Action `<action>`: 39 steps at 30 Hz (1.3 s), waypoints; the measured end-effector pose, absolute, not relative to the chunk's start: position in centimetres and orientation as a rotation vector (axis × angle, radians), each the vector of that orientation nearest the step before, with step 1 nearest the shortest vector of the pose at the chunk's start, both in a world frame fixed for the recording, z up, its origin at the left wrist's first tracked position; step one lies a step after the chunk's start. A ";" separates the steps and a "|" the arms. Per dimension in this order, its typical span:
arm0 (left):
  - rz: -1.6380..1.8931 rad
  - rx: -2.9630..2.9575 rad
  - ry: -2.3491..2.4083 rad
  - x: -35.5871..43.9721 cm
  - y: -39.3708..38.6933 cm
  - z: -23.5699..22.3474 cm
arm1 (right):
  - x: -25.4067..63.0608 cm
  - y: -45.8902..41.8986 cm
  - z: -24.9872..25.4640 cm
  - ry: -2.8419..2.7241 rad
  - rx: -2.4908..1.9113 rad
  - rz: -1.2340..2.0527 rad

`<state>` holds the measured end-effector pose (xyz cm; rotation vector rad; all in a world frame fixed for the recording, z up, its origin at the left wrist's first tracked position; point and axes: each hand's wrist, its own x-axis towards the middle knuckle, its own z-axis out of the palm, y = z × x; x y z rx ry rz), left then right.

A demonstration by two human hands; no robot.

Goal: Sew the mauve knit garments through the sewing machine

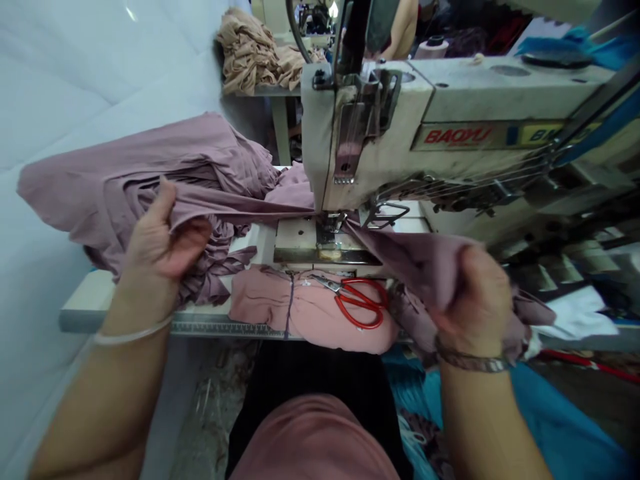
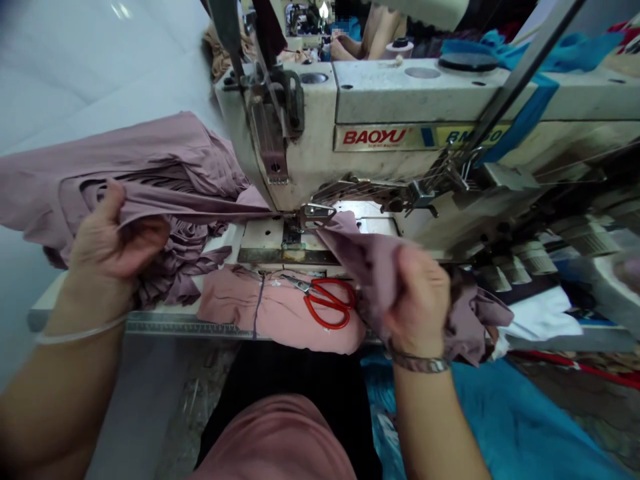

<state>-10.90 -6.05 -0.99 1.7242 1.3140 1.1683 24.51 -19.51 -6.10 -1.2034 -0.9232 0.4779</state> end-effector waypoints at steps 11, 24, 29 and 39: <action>0.720 3.239 0.629 -2.3 -9.5 -7.1 | 23.5 -16.5 -6.9 -2.588 -1.336 -0.693; 0.612 3.279 1.021 -0.7 -12.3 -6.5 | 20.3 -17.2 -7.6 -2.338 -1.315 -0.600; 0.605 3.258 0.973 -0.4 -12.6 -6.8 | 20.3 -17.6 -8.6 -2.239 -1.335 -0.306; 0.675 3.209 1.081 0.3 -12.7 -6.6 | 18.3 -17.9 -8.6 -2.151 -1.401 -0.232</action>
